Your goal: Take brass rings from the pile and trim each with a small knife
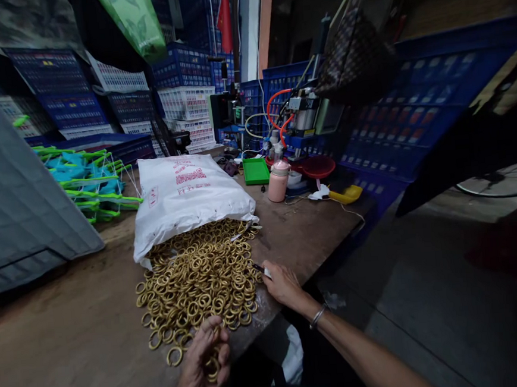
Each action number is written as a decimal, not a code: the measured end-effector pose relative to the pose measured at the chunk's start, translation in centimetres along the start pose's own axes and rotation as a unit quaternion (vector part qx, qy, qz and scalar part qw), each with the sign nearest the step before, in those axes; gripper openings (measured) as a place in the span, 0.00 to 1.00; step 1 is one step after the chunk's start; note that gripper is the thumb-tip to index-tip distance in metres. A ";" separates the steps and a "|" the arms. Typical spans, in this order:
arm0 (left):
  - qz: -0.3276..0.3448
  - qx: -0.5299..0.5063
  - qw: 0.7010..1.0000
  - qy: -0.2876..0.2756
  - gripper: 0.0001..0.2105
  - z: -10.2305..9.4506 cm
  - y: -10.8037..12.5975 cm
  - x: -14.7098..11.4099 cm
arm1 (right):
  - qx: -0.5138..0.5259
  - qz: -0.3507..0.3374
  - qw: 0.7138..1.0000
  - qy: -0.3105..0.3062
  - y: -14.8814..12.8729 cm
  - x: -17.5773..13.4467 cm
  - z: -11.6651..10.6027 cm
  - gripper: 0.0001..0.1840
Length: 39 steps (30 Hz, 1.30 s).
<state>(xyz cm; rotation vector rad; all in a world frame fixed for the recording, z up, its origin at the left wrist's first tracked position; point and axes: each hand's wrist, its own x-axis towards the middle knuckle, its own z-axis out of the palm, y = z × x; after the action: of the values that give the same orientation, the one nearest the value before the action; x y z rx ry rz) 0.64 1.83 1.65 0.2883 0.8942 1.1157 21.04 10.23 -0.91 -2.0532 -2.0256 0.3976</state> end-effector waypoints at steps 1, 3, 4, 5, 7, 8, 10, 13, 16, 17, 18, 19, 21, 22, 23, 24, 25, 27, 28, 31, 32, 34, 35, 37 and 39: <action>-0.006 -0.015 1.000 0.001 0.15 -0.1 -0.1 0.0 | -0.011 0.001 1.000 0.004 -0.1 0.1 0.1 0.06; -0.015 -0.040 0.999 0.006 0.12 -0.4 -0.3 0.0 | -0.019 0.001 1.000 0.014 -0.1 0.1 0.3 0.06; -0.015 -0.045 0.999 0.010 0.12 -0.5 -0.5 0.1 | -0.015 -0.001 1.000 0.019 -0.1 0.1 0.3 0.06; -0.013 -0.045 0.999 0.016 0.12 -0.6 -0.7 0.2 | -0.003 -0.003 1.000 0.021 -0.1 0.0 0.3 0.07; -0.004 -0.027 0.999 0.027 0.12 -0.5 -1.1 0.3 | 0.047 -0.015 0.999 0.020 -0.3 -0.3 0.0 0.07; 0.004 -0.012 0.999 0.031 0.12 -0.5 -1.2 0.3 | 0.082 -0.031 0.996 0.018 -0.5 -0.6 -0.1 0.07; 0.022 0.024 0.999 0.034 0.11 -0.1 -1.5 0.4 | 0.157 -0.082 0.984 0.015 -1.4 -1.3 -0.5 0.07; 0.048 0.074 0.995 0.046 0.14 0.5 -1.7 0.4 | 0.220 -0.157 0.963 0.009 -3.3 -2.6 -0.8 0.10; 0.080 0.101 0.990 0.053 0.17 0.8 -1.9 0.4 | 0.242 -0.215 0.946 -0.013 -4.9 -3.9 -0.4 0.15; 0.088 0.109 0.989 0.053 0.16 0.8 -2.0 0.4 | 0.249 -0.228 0.941 -0.024 -5.2 -4.2 -0.2 0.16; 0.095 0.117 0.987 0.052 0.16 0.7 -2.1 0.4 | 0.257 -0.235 0.937 -0.035 -5.6 -4.4 0.0 0.16; 0.098 0.127 0.986 0.052 0.14 0.6 -2.2 0.4 | 0.266 -0.237 0.933 -0.047 -5.8 -4.6 0.2 0.16; 0.102 0.149 0.982 0.061 0.13 0.2 -2.5 0.3 | 0.287 -0.227 0.928 -0.066 -6.2 -4.8 0.4 0.13; 0.106 0.161 0.979 0.068 0.13 0.0 -2.6 0.3 | 0.301 -0.221 0.925 -0.073 -6.3 -4.9 0.5 0.10; 0.113 0.173 0.975 0.076 0.13 -0.2 -2.6 0.2 | 0.315 -0.215 0.921 -0.079 -6.5 -4.9 0.5 0.07; 0.120 0.189 0.971 0.084 0.13 -0.4 -2.7 0.1 | 0.330 -0.208 0.917 -0.084 -6.6 -5.0 0.5 0.04; 0.131 0.209 0.965 0.092 0.13 -0.5 -2.7 0.0 | 0.344 -0.201 0.913 -0.091 -6.7 -5.0 0.4 0.02; 0.163 0.252 0.948 0.106 0.13 -0.6 -2.8 -0.2 | 0.367 -0.183 0.906 -0.107 -6.9 -5.1 0.4 0.07; 0.177 0.272 0.939 0.112 0.13 -0.6 -2.8 -0.3 | 0.373 -0.173 0.905 -0.114 -6.9 -5.2 0.4 0.09; 0.169 0.295 0.932 0.122 0.13 -0.6 -3.0 -0.6 | 0.374 -0.147 0.907 -0.122 -7.0 -5.3 0.7 0.11; 0.148 0.290 0.938 0.117 0.13 -0.6 -3.1 -0.7 | 0.370 -0.141 0.910 -0.123 -7.0 -5.4 0.7 0.11; 0.100 0.267 0.954 0.095 0.13 -0.4 -3.2 -0.9 | 0.361 -0.135 0.915 -0.121 -7.0 -5.5 0.8 0.11; 0.080 0.254 0.960 0.081 0.13 -0.4 -3.2 -1.0 | 0.358 -0.134 0.916 -0.119 -7.0 -5.6 0.8 0.11; 0.057 0.227 0.971 0.057 0.13 -0.2 -3.3 -1.2 | 0.356 -0.137 0.917 -0.118 -7.1 -5.8 0.6 0.10; 0.049 0.202 0.977 0.043 0.13 -0.1 -3.3 -1.4 | 0.361 -0.138 0.914 -0.124 -7.1 -6.0 0.4 0.09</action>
<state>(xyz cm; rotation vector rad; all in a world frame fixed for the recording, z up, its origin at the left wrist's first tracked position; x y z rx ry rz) 2.52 -0.83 0.26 0.6284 1.1950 1.0364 14.15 4.34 1.38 -1.2972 -1.8508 1.1857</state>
